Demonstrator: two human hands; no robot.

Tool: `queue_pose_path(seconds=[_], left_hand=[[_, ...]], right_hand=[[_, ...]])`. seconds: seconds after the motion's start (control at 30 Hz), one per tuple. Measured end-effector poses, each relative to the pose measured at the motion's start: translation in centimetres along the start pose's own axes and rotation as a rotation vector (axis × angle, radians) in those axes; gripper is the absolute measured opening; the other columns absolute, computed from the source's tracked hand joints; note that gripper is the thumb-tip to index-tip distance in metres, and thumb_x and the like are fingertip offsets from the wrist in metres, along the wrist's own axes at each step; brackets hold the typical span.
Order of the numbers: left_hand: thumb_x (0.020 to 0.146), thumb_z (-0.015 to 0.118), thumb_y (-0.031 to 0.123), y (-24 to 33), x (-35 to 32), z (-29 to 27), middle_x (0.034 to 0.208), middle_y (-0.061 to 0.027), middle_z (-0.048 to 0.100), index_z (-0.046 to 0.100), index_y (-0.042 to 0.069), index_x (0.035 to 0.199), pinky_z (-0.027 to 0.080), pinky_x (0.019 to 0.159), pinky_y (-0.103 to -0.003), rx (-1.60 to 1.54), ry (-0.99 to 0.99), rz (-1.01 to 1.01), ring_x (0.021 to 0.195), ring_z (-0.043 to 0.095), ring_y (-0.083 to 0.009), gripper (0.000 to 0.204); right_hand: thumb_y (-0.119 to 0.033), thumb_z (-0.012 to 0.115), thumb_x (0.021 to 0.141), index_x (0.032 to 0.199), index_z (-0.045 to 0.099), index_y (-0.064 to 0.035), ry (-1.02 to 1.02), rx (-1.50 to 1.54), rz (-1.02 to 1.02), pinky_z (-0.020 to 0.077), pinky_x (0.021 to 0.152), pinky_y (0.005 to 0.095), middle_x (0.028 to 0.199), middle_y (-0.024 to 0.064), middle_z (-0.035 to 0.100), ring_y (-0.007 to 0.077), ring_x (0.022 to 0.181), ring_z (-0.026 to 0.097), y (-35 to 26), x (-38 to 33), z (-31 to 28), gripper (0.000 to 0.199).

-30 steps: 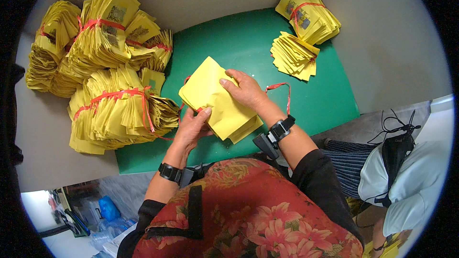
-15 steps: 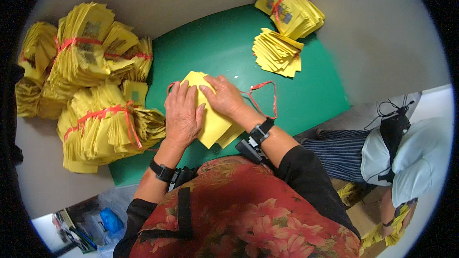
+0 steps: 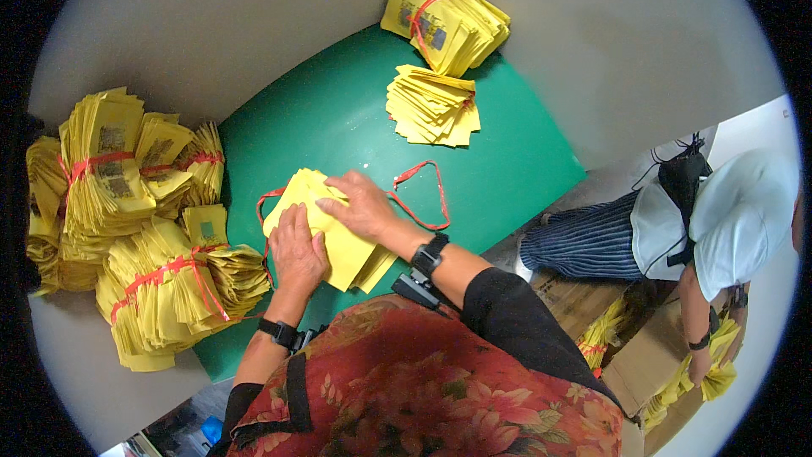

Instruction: The person gathers stacks of yellow paper, aligns them, and ties them with red string. The person repeatedly picks up loose sheets, stacks them, and secures each bundle with a red string tie. Finished bundles are placed on the table.

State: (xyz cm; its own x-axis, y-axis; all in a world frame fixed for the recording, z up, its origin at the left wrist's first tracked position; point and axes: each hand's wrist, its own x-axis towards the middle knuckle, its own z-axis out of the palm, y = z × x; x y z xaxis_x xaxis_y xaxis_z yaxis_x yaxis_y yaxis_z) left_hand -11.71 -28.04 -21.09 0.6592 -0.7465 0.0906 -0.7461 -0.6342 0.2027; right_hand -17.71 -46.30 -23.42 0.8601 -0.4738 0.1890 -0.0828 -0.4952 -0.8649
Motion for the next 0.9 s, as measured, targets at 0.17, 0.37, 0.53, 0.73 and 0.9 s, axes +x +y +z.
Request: queue_pose_path(seconds=[0.17,0.37,0.53,0.73,0.9], left_hand=[[0.093,0.064,0.026,0.1,0.3,-1.5,0.148,-0.0197,0.045,0.04,0.003,0.149,0.032,0.111,-0.058,-0.042,0.014,0.009,0.138,0.041,-0.0405,0.065],[0.091,0.065,0.024,1.1,1.0,-4.2,0.143,-0.0216,0.05,0.042,0.003,0.147,0.033,0.11,-0.054,-0.117,0.028,0.022,0.134,0.046,-0.0429,0.064],[0.091,0.067,0.027,1.6,1.4,-5.9,0.142,-0.0223,0.051,0.042,0.002,0.147,0.033,0.11,-0.054,-0.104,-0.006,0.002,0.134,0.045,-0.0443,0.066],[0.09,0.068,0.027,1.8,1.3,-6.5,0.141,-0.022,0.051,0.043,0.003,0.147,0.033,0.111,-0.055,-0.121,0.0,-0.013,0.135,0.044,-0.0456,0.066],[0.09,0.069,0.027,1.8,1.5,-6.5,0.14,-0.0216,0.052,0.043,0.003,0.146,0.034,0.11,-0.055,-0.118,0.001,-0.011,0.134,0.045,-0.0458,0.066]], right_hand=[[-0.018,0.073,0.085,0.093,0.069,-0.0068,0.325,-0.083,0.135,0.0534,0.077,0.0435,0.092,0.0138,0.063,0.0339,0.088,0.064,5.7,1.0,-9.1,0.014],[-0.018,0.081,0.075,0.125,0.057,-0.0055,0.5,-0.564,0.37,0.0503,0.096,0.0425,0.121,0.0158,0.06,0.0337,0.11,0.059,13.7,3.7,-18.2,0.057],[-0.024,0.075,0.076,0.148,0.044,-0.0061,0.324,-0.426,0.394,0.0417,0.111,0.0439,0.146,0.0185,0.051,0.0394,0.13,0.049,16.6,6.7,-19.5,0.081],[-0.015,0.073,0.077,0.15,0.044,-0.0172,0.191,-0.395,0.368,0.0442,0.108,0.0438,0.139,0.0178,0.056,0.0387,0.125,0.054,17.7,9.3,-19.6,0.079],[-0.014,0.071,0.078,0.138,0.056,-0.019,0.116,-0.508,0.334,0.0462,0.104,0.0439,0.13,0.0146,0.058,0.0392,0.117,0.053,17.5,9.9,-18.8,0.062]])
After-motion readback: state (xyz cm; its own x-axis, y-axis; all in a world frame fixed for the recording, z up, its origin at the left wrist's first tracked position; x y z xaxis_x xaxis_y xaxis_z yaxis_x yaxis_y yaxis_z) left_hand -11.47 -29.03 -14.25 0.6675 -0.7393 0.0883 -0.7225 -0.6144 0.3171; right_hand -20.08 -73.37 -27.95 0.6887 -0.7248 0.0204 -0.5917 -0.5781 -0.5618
